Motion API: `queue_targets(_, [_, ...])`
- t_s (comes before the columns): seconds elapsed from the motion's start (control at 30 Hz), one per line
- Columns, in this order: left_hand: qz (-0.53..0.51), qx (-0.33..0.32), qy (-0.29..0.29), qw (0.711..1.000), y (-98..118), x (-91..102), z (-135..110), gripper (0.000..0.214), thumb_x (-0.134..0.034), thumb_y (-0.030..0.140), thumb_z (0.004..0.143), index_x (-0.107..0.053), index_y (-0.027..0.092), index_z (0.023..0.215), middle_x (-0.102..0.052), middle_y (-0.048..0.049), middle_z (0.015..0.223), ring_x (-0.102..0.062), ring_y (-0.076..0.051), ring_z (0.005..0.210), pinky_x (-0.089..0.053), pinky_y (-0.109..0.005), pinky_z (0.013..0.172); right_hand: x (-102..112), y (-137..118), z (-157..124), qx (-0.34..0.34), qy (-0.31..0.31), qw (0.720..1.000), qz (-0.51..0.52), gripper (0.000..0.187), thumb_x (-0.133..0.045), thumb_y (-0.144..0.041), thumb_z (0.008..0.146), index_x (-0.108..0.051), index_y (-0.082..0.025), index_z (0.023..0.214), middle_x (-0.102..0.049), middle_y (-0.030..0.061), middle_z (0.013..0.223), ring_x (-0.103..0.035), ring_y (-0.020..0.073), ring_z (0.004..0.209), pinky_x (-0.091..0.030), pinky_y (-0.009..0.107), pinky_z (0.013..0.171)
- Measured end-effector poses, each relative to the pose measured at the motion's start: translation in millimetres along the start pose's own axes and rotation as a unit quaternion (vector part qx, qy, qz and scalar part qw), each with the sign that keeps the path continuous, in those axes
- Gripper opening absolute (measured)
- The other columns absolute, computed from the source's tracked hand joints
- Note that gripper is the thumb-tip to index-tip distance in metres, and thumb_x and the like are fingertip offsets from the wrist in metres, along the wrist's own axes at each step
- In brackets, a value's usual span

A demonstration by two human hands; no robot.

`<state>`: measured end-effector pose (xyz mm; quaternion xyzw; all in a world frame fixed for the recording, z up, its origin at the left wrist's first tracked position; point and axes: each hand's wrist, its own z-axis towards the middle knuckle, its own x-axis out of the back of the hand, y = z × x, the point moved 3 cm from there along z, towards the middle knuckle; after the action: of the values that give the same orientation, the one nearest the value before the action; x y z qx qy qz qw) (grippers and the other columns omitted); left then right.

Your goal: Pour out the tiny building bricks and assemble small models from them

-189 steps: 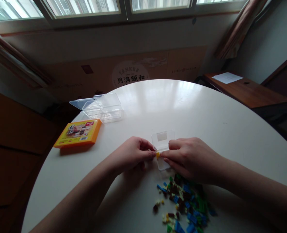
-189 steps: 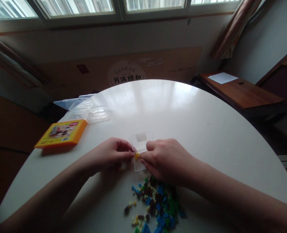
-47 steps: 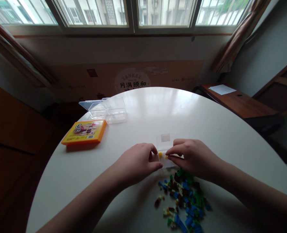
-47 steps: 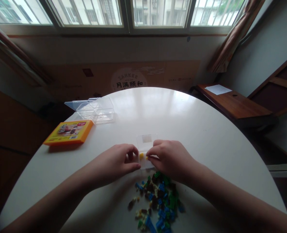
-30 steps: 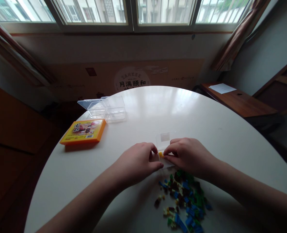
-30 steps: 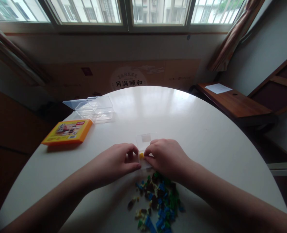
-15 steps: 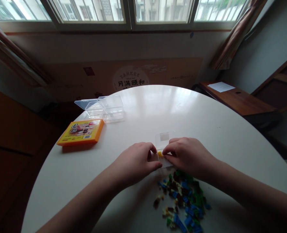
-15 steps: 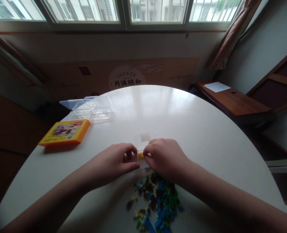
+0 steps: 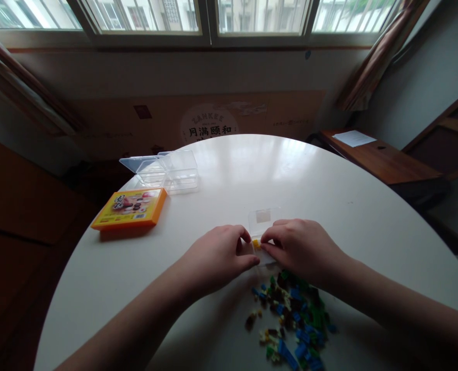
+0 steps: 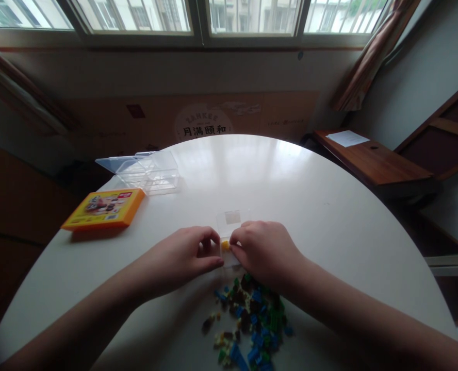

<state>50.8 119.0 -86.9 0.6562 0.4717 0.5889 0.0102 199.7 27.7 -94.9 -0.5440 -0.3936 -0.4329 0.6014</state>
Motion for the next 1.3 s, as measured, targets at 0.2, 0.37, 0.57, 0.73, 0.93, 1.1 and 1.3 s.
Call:
queue_targets(0.2, [0.000,0.004,0.002,1.000,-0.4,-0.5,1.5,0.029,-0.065,0.048,0.076,-0.067,0.023,0.091,-0.069,-0.0012,0.087,-0.062,-0.021,0.077,-0.041,-0.028,0.061,2.5,-2.8,0.1,-0.013,0.010,1.000,-0.015,0.016,-0.058,-0.026,0.087,-0.071,-0.026,0.079,-0.070,-0.0040,0.074,-0.058,0.0130,0.064,-0.028,0.026,0.057])
queue_targets(0.37, [0.001,0.013,-0.004,1.000,1.1,0.2,0.5,0.030,-0.066,0.048,0.076,-0.067,0.023,0.092,-0.070,-0.0014,0.088,-0.063,-0.021,0.079,-0.042,-0.029,0.062,3.3,-3.1,0.6,-0.013,0.010,1.000,-0.022,0.016,-0.057,-0.026,0.088,-0.069,-0.025,0.078,-0.069,-0.0037,0.073,-0.057,0.0125,0.062,-0.026,0.026,0.056])
queue_targets(0.57, [0.001,0.009,-0.005,1.000,1.1,-0.1,0.1,0.029,-0.065,0.048,0.076,-0.067,0.023,0.092,-0.070,-0.0019,0.088,-0.063,-0.022,0.079,-0.042,-0.030,0.063,2.4,-3.8,1.4,-0.010,0.011,1.000,-0.021,0.015,-0.057,-0.026,0.087,-0.069,-0.024,0.078,-0.069,-0.0036,0.073,-0.056,0.0122,0.063,-0.025,0.026,0.056])
queue_targets(0.73, [-0.002,0.014,-0.007,1.000,1.1,0.3,1.6,0.030,-0.065,0.048,0.076,-0.067,0.023,0.092,-0.070,-0.0018,0.088,-0.063,-0.021,0.079,-0.043,-0.030,0.062,2.8,-4.5,1.3,-0.012,0.013,1.000,-0.019,0.016,-0.057,-0.026,0.088,-0.069,-0.024,0.078,-0.069,-0.0027,0.074,-0.056,0.0123,0.062,-0.025,0.026,0.056])
queue_targets(0.93, [-0.002,0.017,-0.008,1.000,1.8,0.7,2.2,0.031,-0.065,0.049,0.076,-0.067,0.023,0.093,-0.070,-0.0022,0.089,-0.063,-0.022,0.080,-0.043,-0.030,0.063,2.8,-4.7,0.8,-0.012,0.010,1.000,-0.017,0.016,-0.057,-0.026,0.088,-0.070,-0.024,0.079,-0.069,-0.0024,0.074,-0.057,0.0123,0.063,-0.025,0.027,0.056])
queue_targets(1.1, [-0.003,0.018,-0.009,1.000,0.5,-0.1,1.4,0.031,-0.065,0.049,0.076,-0.067,0.023,0.092,-0.070,-0.0024,0.089,-0.063,-0.022,0.080,-0.044,-0.030,0.063,2.6,-4.6,0.0,-0.012,0.009,1.000,-0.023,0.016,-0.057,-0.026,0.088,-0.070,-0.024,0.078,-0.069,-0.0034,0.074,-0.057,0.0124,0.064,-0.026,0.027,0.056])
queue_targets(1.3, [-0.005,0.015,-0.007,1.000,-0.4,0.2,0.9,0.031,-0.065,0.049,0.076,-0.067,0.023,0.092,-0.070,-0.0025,0.089,-0.063,-0.022,0.079,-0.043,-0.030,0.063,2.8,-2.4,0.0,-0.005,0.009,1.000,-0.015,0.017,-0.058,-0.027,0.089,-0.072,-0.025,0.081,-0.070,-0.0031,0.075,-0.059,0.0125,0.066,-0.027,0.027,0.057])
